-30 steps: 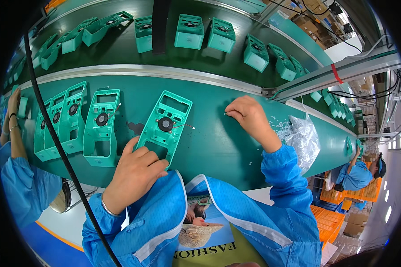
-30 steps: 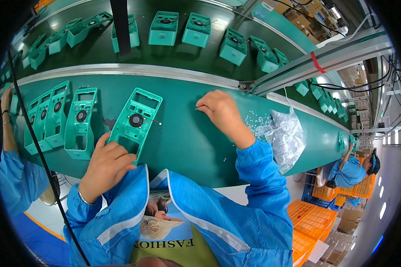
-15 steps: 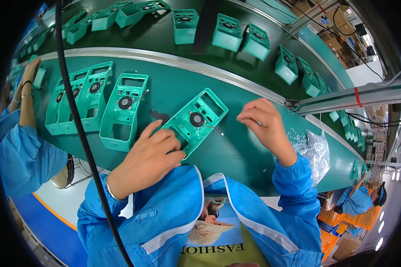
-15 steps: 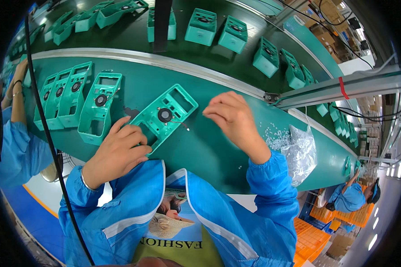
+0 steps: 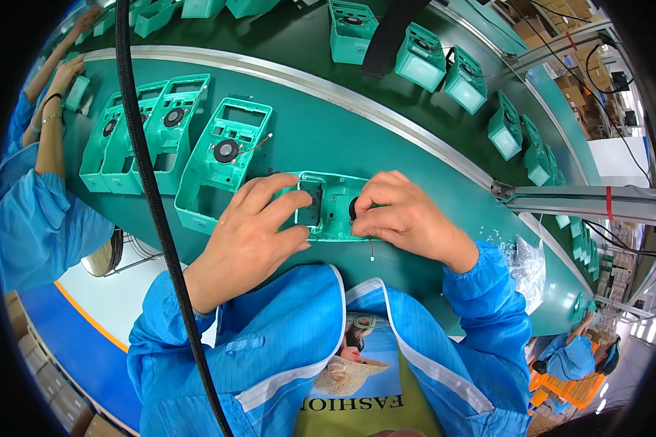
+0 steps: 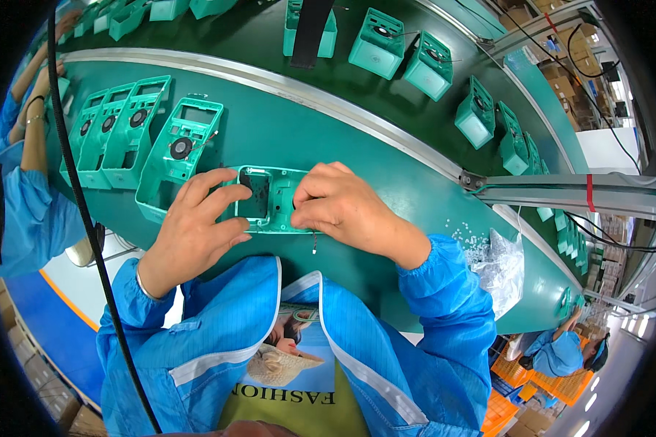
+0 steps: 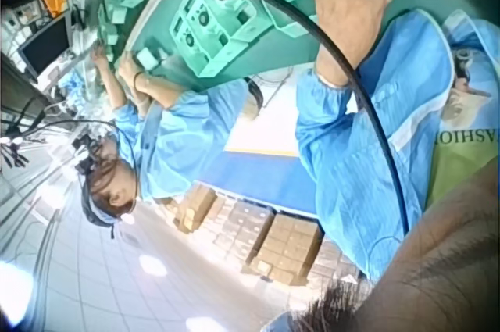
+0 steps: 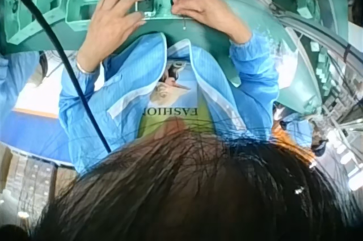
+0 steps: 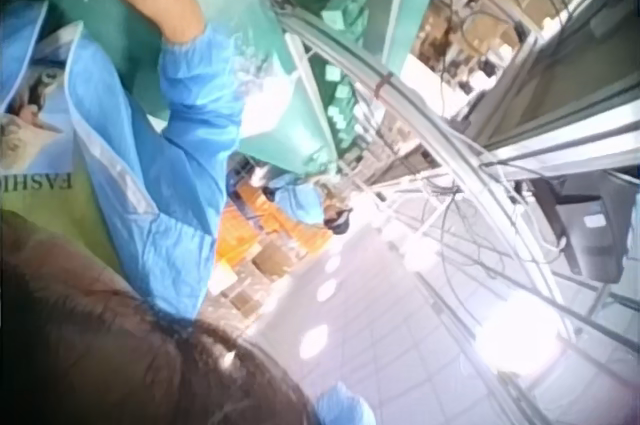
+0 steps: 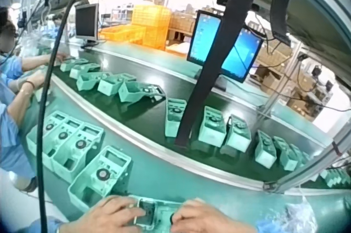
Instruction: The person installs internal components and wiring into green plastic electronic housings by hand on an assembly line.
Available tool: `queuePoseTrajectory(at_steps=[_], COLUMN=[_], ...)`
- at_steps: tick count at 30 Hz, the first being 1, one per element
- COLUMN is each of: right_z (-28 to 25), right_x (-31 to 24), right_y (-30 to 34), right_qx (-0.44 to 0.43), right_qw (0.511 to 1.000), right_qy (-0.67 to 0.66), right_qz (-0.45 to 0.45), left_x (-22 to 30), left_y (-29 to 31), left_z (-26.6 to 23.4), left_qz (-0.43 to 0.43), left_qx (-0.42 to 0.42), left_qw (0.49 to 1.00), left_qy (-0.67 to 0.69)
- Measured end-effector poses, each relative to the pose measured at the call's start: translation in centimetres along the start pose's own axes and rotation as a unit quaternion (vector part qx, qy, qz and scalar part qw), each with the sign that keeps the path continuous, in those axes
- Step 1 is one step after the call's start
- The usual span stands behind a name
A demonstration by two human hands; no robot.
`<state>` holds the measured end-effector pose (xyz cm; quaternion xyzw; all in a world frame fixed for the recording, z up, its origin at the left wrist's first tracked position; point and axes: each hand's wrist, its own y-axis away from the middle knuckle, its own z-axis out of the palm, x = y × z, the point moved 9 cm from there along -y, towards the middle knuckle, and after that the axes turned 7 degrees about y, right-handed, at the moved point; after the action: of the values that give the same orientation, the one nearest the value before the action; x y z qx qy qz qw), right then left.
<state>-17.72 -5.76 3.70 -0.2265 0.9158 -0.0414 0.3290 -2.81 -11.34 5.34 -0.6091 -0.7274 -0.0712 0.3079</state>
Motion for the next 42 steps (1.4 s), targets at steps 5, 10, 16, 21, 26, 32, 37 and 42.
queuePoseTrajectory(at_steps=[5,10,16,21,26,32,37,42], right_z=[0.4,0.0,0.4,1.2,2.2,2.5,2.0,1.2], right_x=[-0.4,-2.4,-4.2,-5.5,-6.0,-5.7,-4.1,-2.0], right_y=[0.4,0.5,1.0,1.4,1.6,2.2,2.6,3.4], right_qx=[0.040,0.065,0.068,0.065,0.071,0.082,0.079,0.134], right_qw=[0.999,0.990,0.972,0.947,0.923,0.914,0.953,0.971], right_qy=[0.027,0.121,0.217,0.309,0.376,0.395,0.293,0.190], right_qz=[0.000,-0.036,-0.059,-0.056,-0.037,-0.036,-0.010,0.051], left_x=[0.1,0.3,0.5,0.5,0.6,0.5,0.3,0.2], left_y=[-0.3,-0.3,-0.1,-0.1,-0.1,0.0,0.1,0.0], left_z=[-0.1,-0.1,0.0,0.0,0.1,0.2,0.3,0.4], left_qz=[0.011,0.017,0.022,0.031,0.030,0.035,0.043,0.044], left_qx=[0.006,0.014,0.019,0.015,0.023,0.028,0.029,0.021], left_qw=[1.000,1.000,0.999,0.999,0.999,0.998,0.998,0.998], left_qy=[-0.005,-0.016,-0.028,-0.025,-0.027,-0.033,-0.037,-0.035])
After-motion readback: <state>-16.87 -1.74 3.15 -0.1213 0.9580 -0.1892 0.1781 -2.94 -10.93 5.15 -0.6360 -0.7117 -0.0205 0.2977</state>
